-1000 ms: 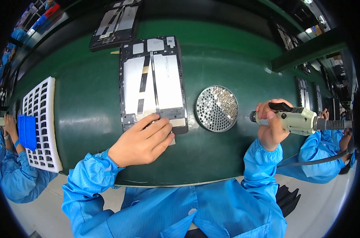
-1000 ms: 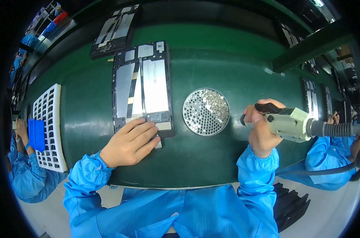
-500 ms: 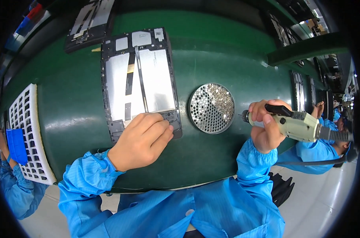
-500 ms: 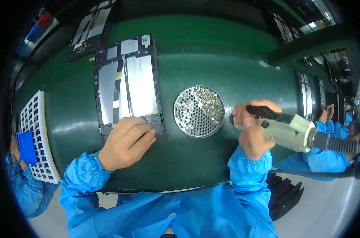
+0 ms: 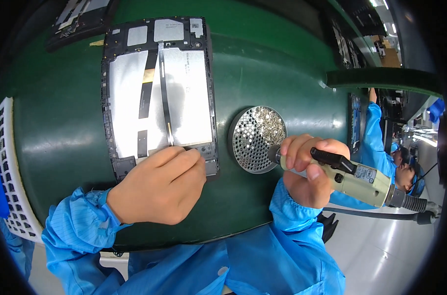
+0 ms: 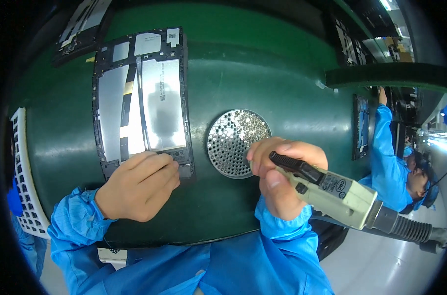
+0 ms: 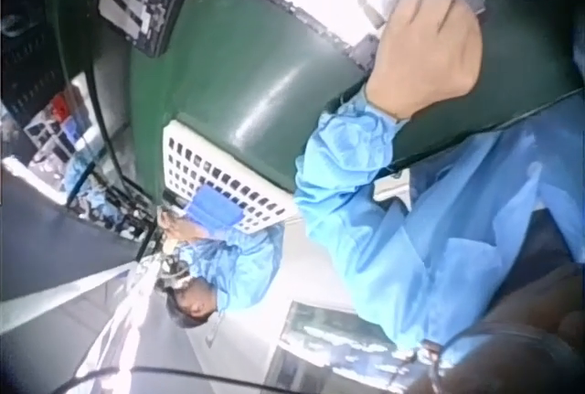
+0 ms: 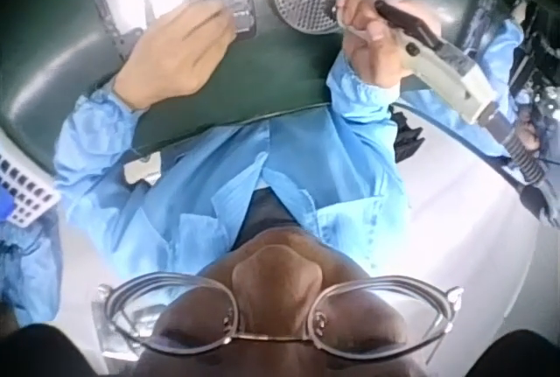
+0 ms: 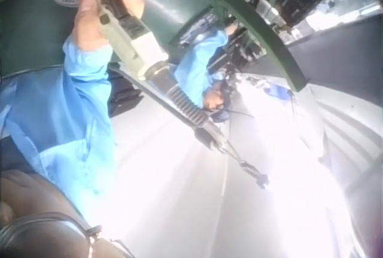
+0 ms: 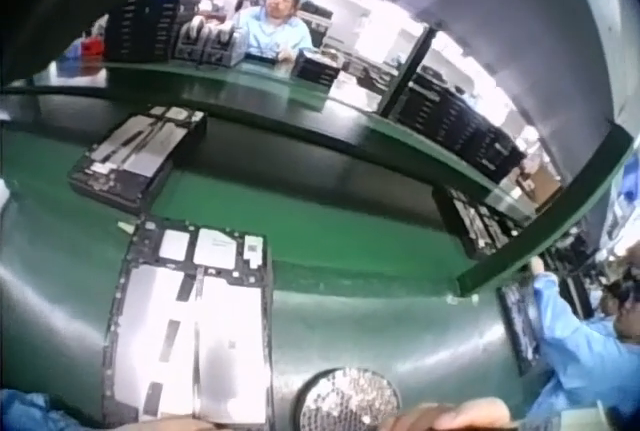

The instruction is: The person assembles tablet devices by taking frames from the conveyor belt, fastening screws into them using an electric screwdriver, and placing the assembled devices back onto the conveyor belt.

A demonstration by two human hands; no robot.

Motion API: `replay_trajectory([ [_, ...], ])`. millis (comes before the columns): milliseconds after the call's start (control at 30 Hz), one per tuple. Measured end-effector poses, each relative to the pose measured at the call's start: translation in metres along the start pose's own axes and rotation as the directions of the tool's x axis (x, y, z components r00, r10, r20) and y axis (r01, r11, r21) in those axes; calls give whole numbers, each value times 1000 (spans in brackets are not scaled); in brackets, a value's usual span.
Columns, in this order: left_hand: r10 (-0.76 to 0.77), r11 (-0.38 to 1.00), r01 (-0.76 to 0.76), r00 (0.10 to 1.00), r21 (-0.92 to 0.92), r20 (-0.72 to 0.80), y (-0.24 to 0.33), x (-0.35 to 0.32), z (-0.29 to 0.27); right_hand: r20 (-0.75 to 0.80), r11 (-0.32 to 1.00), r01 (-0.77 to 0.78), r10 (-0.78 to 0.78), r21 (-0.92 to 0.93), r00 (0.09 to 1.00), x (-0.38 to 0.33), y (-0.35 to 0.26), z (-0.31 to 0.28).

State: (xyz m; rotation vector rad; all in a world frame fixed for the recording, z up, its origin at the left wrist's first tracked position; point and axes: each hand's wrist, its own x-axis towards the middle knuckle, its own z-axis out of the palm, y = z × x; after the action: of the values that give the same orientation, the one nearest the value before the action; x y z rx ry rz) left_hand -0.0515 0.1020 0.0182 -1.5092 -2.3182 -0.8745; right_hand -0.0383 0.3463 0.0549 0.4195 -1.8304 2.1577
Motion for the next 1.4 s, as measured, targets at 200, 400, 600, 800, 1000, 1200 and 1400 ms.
replay_trajectory([
  [200,-23,999,22,998,26,51,0,0,-3,42,1000,-20,20,9,999,4,12,3],
  [400,-47,999,50,987,-16,154,-11,5,-13,50,998,-30,33,-52,998,4,12,4],
  [600,-83,983,108,982,-147,169,-17,3,-3,105,998,2,5,-62,994,5,16,-1],
  [800,-146,981,162,978,-103,150,-9,9,3,116,998,-16,23,-62,993,6,14,-6],
  [1000,-169,980,178,980,-85,100,1,12,14,32,1000,-5,6,-13,999,4,12,-1],
  [1200,-154,985,160,984,-68,84,0,11,15,69,995,98,-99,15,993,3,-12,16],
  [1400,-171,982,176,982,-69,75,1,12,19,229,998,54,-58,23,972,3,-1,33],
])
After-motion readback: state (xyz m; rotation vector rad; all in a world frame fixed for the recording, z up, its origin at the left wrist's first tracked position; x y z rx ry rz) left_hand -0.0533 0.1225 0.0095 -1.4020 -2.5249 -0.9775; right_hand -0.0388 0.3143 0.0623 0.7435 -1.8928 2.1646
